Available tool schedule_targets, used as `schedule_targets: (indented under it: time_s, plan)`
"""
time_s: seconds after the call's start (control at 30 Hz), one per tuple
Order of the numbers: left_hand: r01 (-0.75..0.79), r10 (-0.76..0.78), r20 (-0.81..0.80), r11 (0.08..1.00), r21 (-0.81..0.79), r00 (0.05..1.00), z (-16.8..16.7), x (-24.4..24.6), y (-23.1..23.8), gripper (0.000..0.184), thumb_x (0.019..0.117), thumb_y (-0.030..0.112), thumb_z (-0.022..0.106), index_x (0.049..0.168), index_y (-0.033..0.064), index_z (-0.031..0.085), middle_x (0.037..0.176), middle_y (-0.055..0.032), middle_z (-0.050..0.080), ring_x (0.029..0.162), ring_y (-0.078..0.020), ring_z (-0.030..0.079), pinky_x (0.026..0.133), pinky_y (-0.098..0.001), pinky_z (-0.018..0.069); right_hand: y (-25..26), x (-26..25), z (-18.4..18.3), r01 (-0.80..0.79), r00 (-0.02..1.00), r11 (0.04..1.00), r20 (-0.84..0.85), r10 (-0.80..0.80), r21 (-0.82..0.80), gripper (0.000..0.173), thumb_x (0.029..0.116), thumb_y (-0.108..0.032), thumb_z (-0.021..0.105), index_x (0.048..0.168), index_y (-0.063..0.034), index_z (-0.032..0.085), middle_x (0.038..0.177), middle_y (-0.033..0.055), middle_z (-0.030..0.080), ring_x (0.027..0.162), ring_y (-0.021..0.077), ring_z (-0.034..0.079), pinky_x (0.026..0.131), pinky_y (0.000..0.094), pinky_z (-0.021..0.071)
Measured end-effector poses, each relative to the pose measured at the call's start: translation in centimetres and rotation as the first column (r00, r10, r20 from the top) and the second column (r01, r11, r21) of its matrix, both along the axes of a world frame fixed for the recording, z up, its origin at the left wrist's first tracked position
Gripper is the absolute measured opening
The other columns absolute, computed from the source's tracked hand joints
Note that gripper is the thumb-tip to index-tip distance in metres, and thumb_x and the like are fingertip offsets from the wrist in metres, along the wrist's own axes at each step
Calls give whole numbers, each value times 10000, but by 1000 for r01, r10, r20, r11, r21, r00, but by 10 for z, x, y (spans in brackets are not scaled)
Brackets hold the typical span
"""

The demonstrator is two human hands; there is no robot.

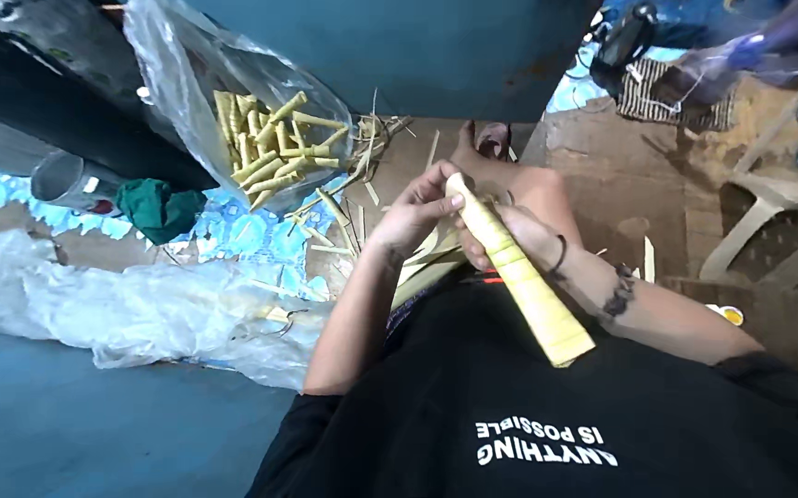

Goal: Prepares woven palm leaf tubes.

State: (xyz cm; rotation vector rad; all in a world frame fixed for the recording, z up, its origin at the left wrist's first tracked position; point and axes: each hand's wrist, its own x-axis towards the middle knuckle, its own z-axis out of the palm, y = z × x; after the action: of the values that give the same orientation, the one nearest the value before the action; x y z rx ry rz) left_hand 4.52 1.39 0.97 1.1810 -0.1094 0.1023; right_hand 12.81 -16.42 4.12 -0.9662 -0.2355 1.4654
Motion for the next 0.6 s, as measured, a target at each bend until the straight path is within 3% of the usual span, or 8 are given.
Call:
schedule_targets:
  time_s: [0.07,0.13,0.2,0.33,0.4,0.47,0.53,0.6]
  plan:
    - [-21,22,-11,999,35,1000,-4,-6,10,146,964,97,606,1064,201,583,936,59,672,868,-62,648,794,-262,551,13,-5,-6,20,997,999,75,-16,-49,497,1128,-292,122,1042,-61,555,652,17,625,530,101,624,480,236,541]
    - [-84,87,-25,993,84,996,-6,-21,21,165,963,131,623,1076,250,607,985,97,687,954,-51,652,885,-281,547,15,0,-11,-47,952,995,297,73,-93,460,1126,-232,169,1125,-24,580,732,31,648,594,109,643,551,267,575]
    - [-203,207,-27,972,119,978,-4,-41,37,184,958,162,631,1070,309,620,1018,130,687,991,-52,649,935,-310,540,19,24,-20,-88,830,985,536,155,-148,379,1135,-219,296,1167,4,600,785,23,659,654,93,658,644,284,595]
    - [-379,380,-10,922,75,925,1,-78,65,195,942,242,704,1077,365,635,1022,145,695,1008,-59,657,998,-348,527,21,101,-55,95,480,932,836,266,-351,321,1117,-244,425,1255,-6,591,952,117,695,775,180,697,740,377,596]
    - [-376,376,23,926,12,926,0,-85,69,193,927,247,740,1057,339,630,997,122,698,982,-65,667,994,-352,536,24,114,-69,101,246,873,862,443,-477,306,1089,-267,501,1221,-31,645,1023,145,719,864,262,716,791,492,580]
    - [-357,358,36,934,-26,933,-5,-85,67,195,919,243,751,1059,326,644,986,114,699,967,-68,667,986,-352,539,34,113,-90,30,68,823,823,564,-567,290,1051,-249,573,1168,-27,718,1086,198,718,1021,370,692,947,622,506]
    - [-329,331,40,943,-49,943,-10,-81,64,211,921,228,750,1075,329,647,989,119,689,969,-66,660,987,-350,537,49,109,-116,-36,-1,781,782,623,-623,232,1019,-168,611,1095,1,751,1056,227,723,1031,402,688,960,616,504]
    - [-305,307,44,951,-45,951,-12,-77,60,191,930,235,740,1056,336,638,976,129,683,962,-57,657,974,-335,537,66,103,-129,-51,-9,672,673,739,-739,226,1006,-138,626,1126,15,741,1160,248,695,1142,416,649,1017,600,479]
